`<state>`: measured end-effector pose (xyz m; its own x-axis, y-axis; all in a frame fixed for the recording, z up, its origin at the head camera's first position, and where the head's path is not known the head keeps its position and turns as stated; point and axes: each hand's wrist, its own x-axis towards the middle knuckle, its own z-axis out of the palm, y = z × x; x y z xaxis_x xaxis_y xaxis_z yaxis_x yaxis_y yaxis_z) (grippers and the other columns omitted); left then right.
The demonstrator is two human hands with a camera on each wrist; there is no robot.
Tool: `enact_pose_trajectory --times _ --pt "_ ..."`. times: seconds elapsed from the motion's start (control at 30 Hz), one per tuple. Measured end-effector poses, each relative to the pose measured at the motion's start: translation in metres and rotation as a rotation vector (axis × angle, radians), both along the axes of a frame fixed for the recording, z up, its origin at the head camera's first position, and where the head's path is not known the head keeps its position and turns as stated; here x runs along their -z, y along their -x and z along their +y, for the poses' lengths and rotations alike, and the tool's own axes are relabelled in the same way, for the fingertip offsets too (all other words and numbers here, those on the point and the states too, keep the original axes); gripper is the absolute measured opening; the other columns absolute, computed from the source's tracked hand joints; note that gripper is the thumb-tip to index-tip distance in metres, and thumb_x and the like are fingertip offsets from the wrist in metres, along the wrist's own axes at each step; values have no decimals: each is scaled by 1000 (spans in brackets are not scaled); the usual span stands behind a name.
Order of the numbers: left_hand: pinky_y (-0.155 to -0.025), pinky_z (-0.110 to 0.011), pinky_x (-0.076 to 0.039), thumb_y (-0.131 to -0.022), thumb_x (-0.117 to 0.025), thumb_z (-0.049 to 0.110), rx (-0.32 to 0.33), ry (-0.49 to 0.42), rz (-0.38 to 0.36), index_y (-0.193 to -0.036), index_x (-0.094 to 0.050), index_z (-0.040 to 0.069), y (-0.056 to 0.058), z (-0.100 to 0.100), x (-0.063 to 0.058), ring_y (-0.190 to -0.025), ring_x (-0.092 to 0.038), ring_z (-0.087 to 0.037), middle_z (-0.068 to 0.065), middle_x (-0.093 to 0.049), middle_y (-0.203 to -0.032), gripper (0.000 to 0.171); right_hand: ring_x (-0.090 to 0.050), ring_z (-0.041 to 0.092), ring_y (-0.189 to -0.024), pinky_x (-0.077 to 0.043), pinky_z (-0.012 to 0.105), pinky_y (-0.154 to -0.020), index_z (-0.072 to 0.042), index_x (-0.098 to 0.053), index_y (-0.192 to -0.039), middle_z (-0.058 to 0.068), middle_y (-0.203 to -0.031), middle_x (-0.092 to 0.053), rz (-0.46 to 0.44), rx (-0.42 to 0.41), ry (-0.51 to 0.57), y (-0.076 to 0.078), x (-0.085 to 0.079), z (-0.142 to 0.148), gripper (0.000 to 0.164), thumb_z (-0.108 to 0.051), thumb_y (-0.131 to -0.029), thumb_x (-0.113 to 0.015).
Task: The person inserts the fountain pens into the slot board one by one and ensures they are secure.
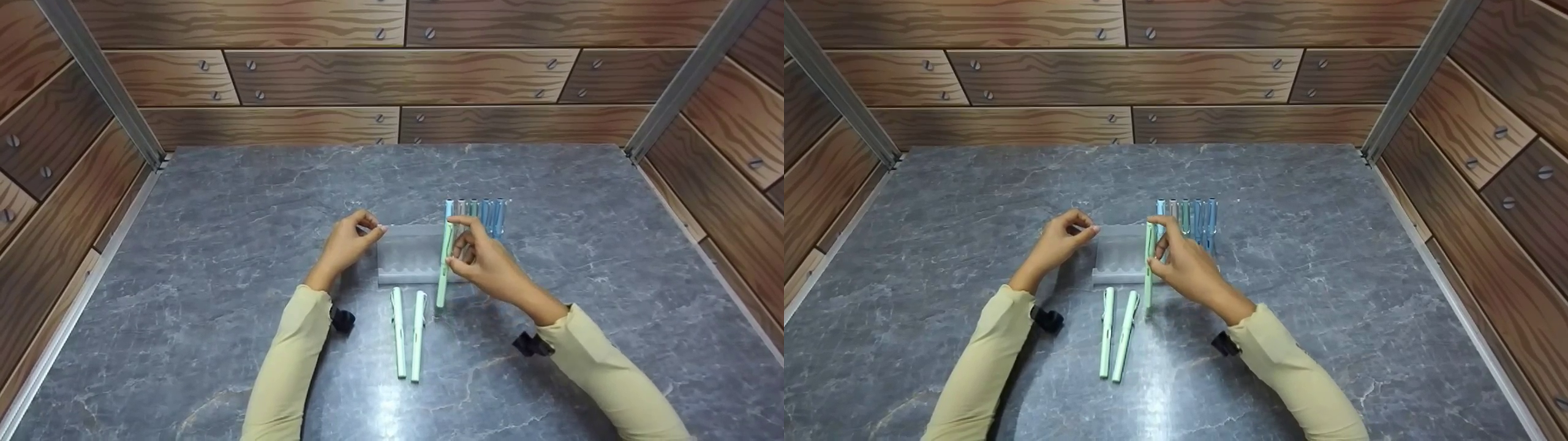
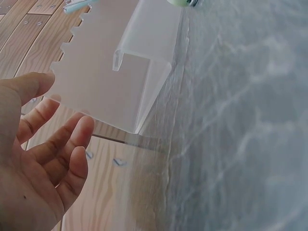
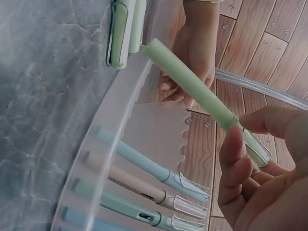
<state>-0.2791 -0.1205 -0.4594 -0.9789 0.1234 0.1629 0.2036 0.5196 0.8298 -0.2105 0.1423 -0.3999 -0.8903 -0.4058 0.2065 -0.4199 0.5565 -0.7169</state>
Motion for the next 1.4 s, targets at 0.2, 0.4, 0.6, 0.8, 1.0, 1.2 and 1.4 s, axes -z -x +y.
enact_pose_trajectory --times 0.2,0.4,0.6,0.8,1.0,1.2,1.4 --pt "-76 -35 -51 -89 -68 30 1 0 -2 -96 -64 10 0 -1 0 -83 -65 -22 -9 -69 -101 22 -50 10 -63 -43 23 -55 -13 -35 -139 5 -87 -59 113 59 -81 4 -2 -7 63 -4 -86 -67" --pt "-75 -34 -51 -89 -68 30 8 -12 -5 -95 -64 10 0 0 1 -83 -65 -23 -10 -69 -101 21 -49 8 -59 -40 23 -49 -14 -37 -139 3 -88 -60 224 110 -128 10 -2 -13 60 -7 -87 -66" --pt "-75 -33 -51 -88 -69 27 5 -14 12 -94 -64 9 1 1 1 -82 -65 -24 -10 -70 -99 20 -51 7 -54 -40 25 -47 -14 -36 -139 2 -89 -61 271 146 -150 15 -1 -16 58 -10 -90 -65" --pt "-76 -34 -51 -88 -69 28 -8 -7 2 -94 -64 10 0 1 1 -82 -65 -23 -10 -70 -100 20 -49 7 -51 -37 26 -46 -15 -38 -137 2 -87 -62 335 180 -156 20 7 -19 57 -10 -88 -67" --pt "-78 -35 -51 -88 -69 29 -9 -5 -3 -95 -64 10 -1 1 -1 -85 -64 -23 -10 -70 -101 21 -37 8 -50 -30 27 -45 -16 -40 -135 2 -85 -63 391 212 -188 24 11 -24 54 -11 -88 -67" --pt "-77 -35 -51 -89 -68 30 -8 1 -4 -95 -64 10 -1 1 0 -84 -64 -23 -10 -69 -100 21 -37 9 -50 -31 28 -45 -15 -40 -136 2 -85 -63 389 239 -212 26 16 -26 55 -13 -88 -67" --pt "-77 -34 -51 -88 -69 28 -1 -6 9 -94 -64 8 0 1 0 -83 -64 -23 -11 -69 -99 21 -40 11 -51 -33 29 -46 -15 -40 -137 3 -84 -64 360 254 -221 29 20 -27 57 -15 -87 -69"
